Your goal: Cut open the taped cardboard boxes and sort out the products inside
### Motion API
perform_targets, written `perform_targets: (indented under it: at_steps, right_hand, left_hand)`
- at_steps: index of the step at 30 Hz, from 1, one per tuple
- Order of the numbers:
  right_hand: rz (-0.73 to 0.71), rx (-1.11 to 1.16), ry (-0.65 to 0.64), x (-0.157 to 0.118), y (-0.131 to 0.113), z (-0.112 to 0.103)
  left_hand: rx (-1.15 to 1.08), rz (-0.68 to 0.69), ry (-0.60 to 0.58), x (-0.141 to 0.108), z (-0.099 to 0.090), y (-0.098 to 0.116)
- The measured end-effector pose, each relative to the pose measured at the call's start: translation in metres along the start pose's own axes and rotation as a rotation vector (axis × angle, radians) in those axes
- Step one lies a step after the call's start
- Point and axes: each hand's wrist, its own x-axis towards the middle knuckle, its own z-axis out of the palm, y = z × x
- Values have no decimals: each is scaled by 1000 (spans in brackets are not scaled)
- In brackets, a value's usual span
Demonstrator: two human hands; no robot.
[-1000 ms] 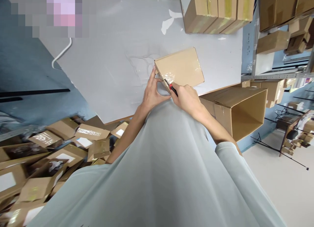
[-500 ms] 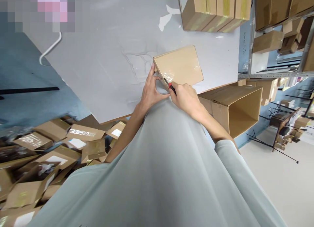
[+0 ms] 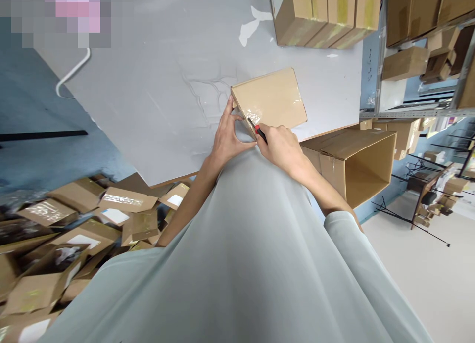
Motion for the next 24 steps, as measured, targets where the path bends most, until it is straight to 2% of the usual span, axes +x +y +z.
perform_targets:
  at_steps: [5,7,9,11,14,17,20,24]
  right_hand:
    - [-11,0,-4,0,1,-1]
    - [-14,-3,-8,2,1,-1]
    - [-13,-6,-10,3,2,-2]
    - [-14,-8,-13,5,2,-3]
    - [-21,-15,-16,7,1,-4]
    - [-11,-31,-36,10,-4,-8]
    - [16,-56,-92,11,-12,-15]
    - [42,-100,-168,15,-19,-23]
  left_hand:
    - [87,-29,-71,-3,-4,3]
    - [89,-31,-115,-3,-14,6]
    - [21,-27,-110,3,-30,9]
    - [-68,-44,-42,20,-47,13]
    - [-107,-86,29,59,-62,20]
    - [-95,-68,-108,96,-57,24]
    - [-165,-48,-231,111,-41,20]
    - [-263,-40,-161,106,-26,6]
